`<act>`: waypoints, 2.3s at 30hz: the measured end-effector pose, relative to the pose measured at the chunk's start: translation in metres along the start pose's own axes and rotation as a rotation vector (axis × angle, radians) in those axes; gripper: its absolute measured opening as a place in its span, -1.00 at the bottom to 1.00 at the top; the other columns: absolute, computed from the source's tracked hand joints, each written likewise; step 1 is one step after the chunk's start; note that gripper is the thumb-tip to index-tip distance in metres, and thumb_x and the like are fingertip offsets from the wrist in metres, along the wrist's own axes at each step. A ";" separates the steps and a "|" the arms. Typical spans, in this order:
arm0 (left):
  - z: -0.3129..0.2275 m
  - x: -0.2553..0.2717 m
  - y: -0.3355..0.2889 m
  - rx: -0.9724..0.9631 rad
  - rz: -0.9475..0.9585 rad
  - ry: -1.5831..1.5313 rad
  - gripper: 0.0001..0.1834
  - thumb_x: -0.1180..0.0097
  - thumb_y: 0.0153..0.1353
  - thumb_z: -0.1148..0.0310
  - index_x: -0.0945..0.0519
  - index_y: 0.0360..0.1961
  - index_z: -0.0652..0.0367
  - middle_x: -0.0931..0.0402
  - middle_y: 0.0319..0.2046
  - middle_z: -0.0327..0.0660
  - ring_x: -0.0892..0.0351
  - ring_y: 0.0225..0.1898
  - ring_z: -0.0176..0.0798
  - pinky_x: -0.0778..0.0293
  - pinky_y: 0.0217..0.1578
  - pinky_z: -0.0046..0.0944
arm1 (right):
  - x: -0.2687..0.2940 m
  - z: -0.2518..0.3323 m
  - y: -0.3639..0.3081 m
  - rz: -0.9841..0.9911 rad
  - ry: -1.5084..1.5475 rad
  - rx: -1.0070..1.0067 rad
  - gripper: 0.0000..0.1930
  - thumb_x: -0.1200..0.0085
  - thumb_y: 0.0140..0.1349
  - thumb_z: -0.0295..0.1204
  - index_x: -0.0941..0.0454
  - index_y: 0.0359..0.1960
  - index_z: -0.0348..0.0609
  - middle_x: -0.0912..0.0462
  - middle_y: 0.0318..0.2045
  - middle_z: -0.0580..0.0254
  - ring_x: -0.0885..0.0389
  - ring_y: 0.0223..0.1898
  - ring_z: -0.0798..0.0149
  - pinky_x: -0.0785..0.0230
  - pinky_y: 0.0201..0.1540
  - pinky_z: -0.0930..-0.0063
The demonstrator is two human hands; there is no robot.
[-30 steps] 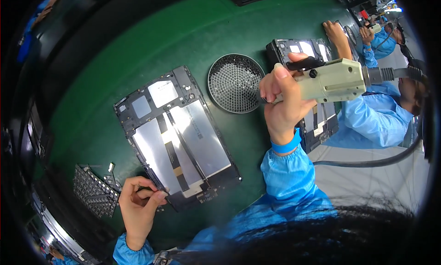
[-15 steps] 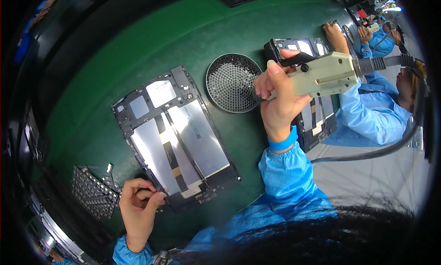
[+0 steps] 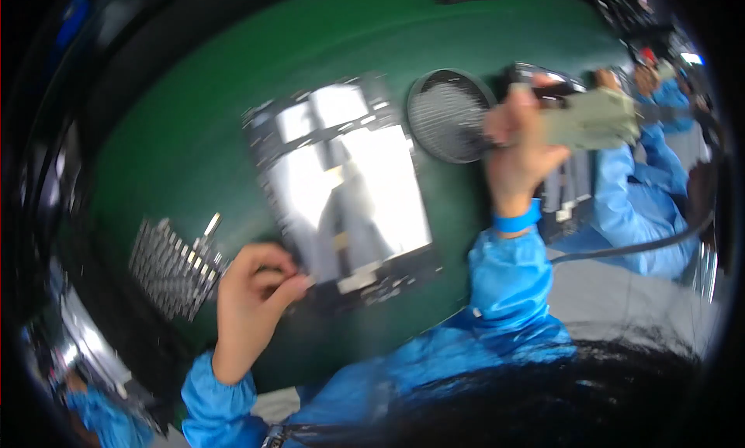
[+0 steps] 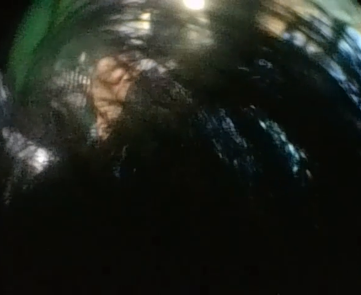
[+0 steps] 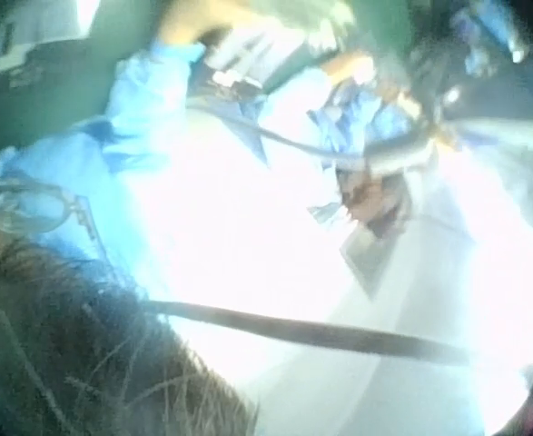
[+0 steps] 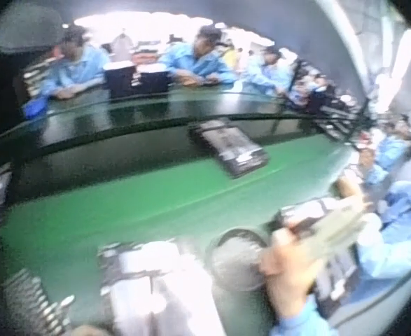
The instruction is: The person assembles tablet or screen components by hand, taking electronic circuits, screen panels, and ribbon cables from a component tray and securing them with an electric screwdriver.
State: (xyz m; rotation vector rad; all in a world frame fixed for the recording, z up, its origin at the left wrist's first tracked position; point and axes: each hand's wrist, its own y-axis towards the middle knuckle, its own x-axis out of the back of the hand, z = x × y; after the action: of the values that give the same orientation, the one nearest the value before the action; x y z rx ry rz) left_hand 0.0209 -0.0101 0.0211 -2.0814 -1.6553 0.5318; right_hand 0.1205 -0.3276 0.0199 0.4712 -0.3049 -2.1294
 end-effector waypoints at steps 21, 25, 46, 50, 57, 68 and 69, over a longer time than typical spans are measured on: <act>0.012 0.010 0.002 -0.213 0.093 -0.023 -0.64 -0.30 0.10 0.61 -0.45 -0.09 0.32 -0.56 -0.27 -0.15 -0.68 -0.36 -0.38 -0.46 -0.44 -0.44 | -0.086 0.050 -0.141 0.634 0.347 -0.221 -0.63 0.26 0.42 -0.53 -0.23 0.23 0.01 -0.28 -0.59 0.34 -0.26 -0.70 0.42 -0.29 -0.58 0.45; 0.013 0.011 0.002 -0.224 0.078 -0.040 -0.65 -0.30 0.10 0.61 -0.46 -0.10 0.34 -0.58 -0.28 -0.11 -0.70 -0.35 -0.33 -0.47 -0.46 -0.43 | -0.087 0.052 -0.141 0.715 0.224 -0.162 -0.63 0.27 0.42 -0.53 -0.22 0.23 0.01 -0.27 -0.59 0.34 -0.26 -0.70 0.42 -0.30 -0.57 0.46; 0.016 0.010 0.003 -0.240 0.068 -0.008 -0.65 -0.32 0.11 0.61 -0.46 -0.11 0.37 -0.54 -0.27 -0.11 -0.67 -0.36 -0.38 -0.47 -0.44 -0.45 | -0.097 0.052 -0.149 0.622 0.168 -0.276 -0.63 -0.07 0.21 -0.61 -0.29 0.00 0.00 -0.39 -0.55 0.31 -0.36 -0.65 0.41 -0.34 -0.57 0.46; 0.017 0.009 0.005 -0.281 0.064 0.049 -0.65 -0.32 0.10 0.60 -0.46 -0.12 0.38 -0.55 -0.24 -0.08 -0.67 -0.32 -0.32 -0.57 -0.35 -0.40 | -0.103 0.052 -0.149 0.639 -0.039 -0.183 -0.73 -0.04 0.26 -0.54 -0.25 -0.10 0.03 -0.29 -0.61 0.36 -0.21 -0.78 0.40 -0.18 -0.69 0.42; 0.014 -0.004 0.002 -0.324 -0.012 -0.059 -0.66 -0.31 0.10 0.61 -0.46 -0.13 0.37 -0.53 -0.33 -0.11 -0.66 -0.39 -0.31 -0.56 -0.43 -0.35 | -0.097 0.048 -0.145 0.808 -0.114 -0.186 -0.71 -0.16 0.14 -0.65 -0.37 -0.15 -0.15 -0.53 -0.42 0.22 -0.49 -0.53 0.45 -0.35 -0.54 0.48; -0.001 -0.031 -0.013 -0.099 -0.103 -0.115 -0.42 -0.18 0.19 0.65 -0.24 0.21 0.21 -0.32 -0.08 -0.18 -0.57 -0.28 -0.37 -0.68 -0.39 -0.35 | 0.003 0.035 0.000 0.083 0.220 0.065 -0.64 -0.08 0.23 -0.56 -0.35 0.07 -0.23 -0.25 -0.67 0.36 -0.19 -0.74 0.48 -0.17 -0.66 0.51; -0.001 -0.032 -0.013 -0.102 -0.119 -0.106 -0.43 -0.18 0.20 0.66 -0.25 0.20 0.22 -0.32 -0.08 -0.17 -0.57 -0.27 -0.39 -0.68 -0.38 -0.38 | 0.008 0.030 0.005 0.020 0.129 0.056 -0.61 -0.04 0.25 -0.52 -0.32 0.12 -0.23 -0.20 -0.69 0.37 -0.14 -0.74 0.50 -0.12 -0.65 0.54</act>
State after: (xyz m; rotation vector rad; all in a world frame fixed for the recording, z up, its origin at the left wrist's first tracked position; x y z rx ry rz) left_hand 0.0037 -0.0390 0.0302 -2.0402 -1.8897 0.5376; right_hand 0.1070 -0.3356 0.0472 0.6322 -0.2950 -2.0647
